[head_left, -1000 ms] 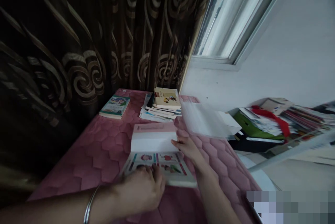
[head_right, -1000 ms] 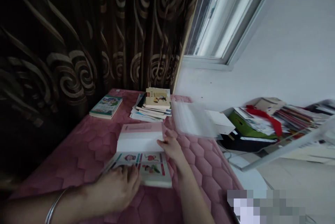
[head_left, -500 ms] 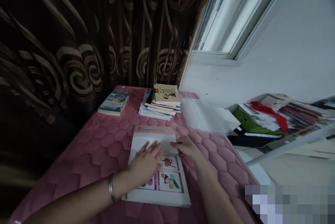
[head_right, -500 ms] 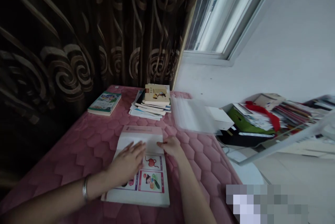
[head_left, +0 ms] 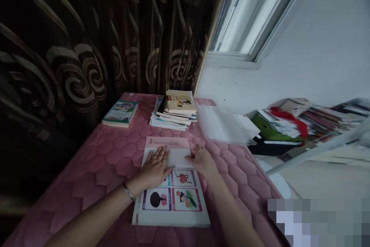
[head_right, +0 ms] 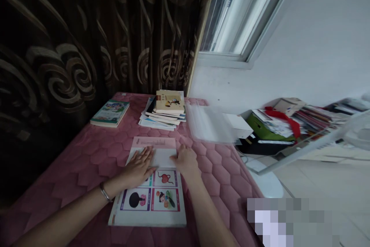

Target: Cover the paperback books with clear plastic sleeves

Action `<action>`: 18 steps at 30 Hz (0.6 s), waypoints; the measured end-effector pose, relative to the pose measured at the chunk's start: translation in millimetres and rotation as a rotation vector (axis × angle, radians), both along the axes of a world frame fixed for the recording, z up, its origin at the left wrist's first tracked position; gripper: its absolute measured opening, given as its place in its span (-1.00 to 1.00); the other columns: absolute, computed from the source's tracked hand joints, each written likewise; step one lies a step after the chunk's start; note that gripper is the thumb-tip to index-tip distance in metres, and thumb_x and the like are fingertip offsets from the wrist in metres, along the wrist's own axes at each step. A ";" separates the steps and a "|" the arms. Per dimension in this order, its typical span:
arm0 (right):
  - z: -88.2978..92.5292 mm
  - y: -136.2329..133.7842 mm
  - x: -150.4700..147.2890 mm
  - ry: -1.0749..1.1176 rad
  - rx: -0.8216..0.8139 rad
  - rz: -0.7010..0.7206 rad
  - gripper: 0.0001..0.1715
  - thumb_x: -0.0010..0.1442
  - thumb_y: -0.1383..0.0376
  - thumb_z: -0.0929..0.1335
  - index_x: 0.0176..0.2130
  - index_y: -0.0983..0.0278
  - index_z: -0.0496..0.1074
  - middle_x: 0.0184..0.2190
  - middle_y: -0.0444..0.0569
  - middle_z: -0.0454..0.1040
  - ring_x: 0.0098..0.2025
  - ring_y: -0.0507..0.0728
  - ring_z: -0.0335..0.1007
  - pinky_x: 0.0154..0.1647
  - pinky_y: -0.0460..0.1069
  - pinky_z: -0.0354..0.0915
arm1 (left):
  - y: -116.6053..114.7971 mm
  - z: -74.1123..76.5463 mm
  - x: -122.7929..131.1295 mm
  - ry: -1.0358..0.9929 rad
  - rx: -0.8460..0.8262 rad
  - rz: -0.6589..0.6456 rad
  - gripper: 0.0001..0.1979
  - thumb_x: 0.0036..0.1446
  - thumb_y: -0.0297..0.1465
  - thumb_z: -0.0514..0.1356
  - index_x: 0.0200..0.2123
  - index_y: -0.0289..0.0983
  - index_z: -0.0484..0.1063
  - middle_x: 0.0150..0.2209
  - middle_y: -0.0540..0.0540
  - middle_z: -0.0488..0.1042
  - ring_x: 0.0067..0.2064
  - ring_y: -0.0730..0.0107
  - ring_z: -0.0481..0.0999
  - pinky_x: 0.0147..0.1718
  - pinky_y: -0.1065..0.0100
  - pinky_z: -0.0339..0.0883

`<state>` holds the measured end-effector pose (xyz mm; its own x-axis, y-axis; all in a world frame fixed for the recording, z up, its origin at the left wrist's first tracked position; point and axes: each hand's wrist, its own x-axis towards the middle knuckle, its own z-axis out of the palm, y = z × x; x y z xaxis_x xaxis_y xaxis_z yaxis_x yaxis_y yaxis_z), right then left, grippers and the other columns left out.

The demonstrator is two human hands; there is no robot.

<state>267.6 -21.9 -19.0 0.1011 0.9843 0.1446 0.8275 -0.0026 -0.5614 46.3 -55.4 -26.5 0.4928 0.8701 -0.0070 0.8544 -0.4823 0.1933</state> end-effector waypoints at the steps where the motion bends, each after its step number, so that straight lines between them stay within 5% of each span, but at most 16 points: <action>1: 5.6 -4.2 -7.1 -0.096 0.004 0.040 -0.57 -0.06 0.27 0.44 -0.13 0.35 0.48 -0.15 0.23 0.51 -0.12 0.32 0.45 -0.15 0.11 0.31 | 0.4 -0.2 -0.3 -0.008 0.001 -0.004 -0.34 0.31 -0.08 -0.14 0.35 -0.33 -0.09 0.37 -0.29 -0.15 0.39 0.12 -0.16 0.29 -0.05 -0.19; 7: 7.7 -24.0 -51.8 -0.157 -0.054 0.575 -0.33 0.31 0.09 0.14 0.32 0.28 0.08 0.35 0.08 0.01 0.38 0.22 -0.16 0.31 0.18 -0.05 | 2.6 -7.8 -3.3 -0.025 0.017 -0.042 -0.43 0.31 -0.27 -0.13 0.33 -0.35 -0.01 0.35 -0.32 -0.03 0.38 0.11 -0.11 0.28 -0.05 -0.15; 12: -5.5 -25.9 -58.8 -0.236 -0.206 0.600 -0.23 0.35 -0.03 -0.02 0.36 0.36 -0.08 0.38 0.11 -0.17 0.41 0.23 -0.36 0.36 0.23 -0.24 | 5.3 -17.6 -8.8 0.003 0.095 -0.067 -0.45 0.29 -0.37 -0.16 0.30 -0.44 0.06 0.33 -0.36 0.01 0.38 0.12 -0.09 0.28 0.01 -0.10; 18: -5.8 -25.5 -56.9 -0.314 -0.214 0.616 -0.16 0.33 -0.06 0.02 0.35 0.44 -0.09 0.37 0.15 -0.27 0.41 0.26 -0.42 0.37 0.24 -0.27 | 16.8 -21.5 -17.5 0.003 0.171 0.169 -0.41 0.27 -0.27 -0.09 0.29 -0.48 0.07 0.34 -0.39 -0.02 0.37 -0.01 -0.07 0.27 -0.04 -0.09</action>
<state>210.7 -47.5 -24.7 -0.4961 0.8590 -0.1269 0.8362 0.4333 -0.3361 28.8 -38.6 -48.0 0.3405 0.9288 0.1460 0.9261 -0.3582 0.1188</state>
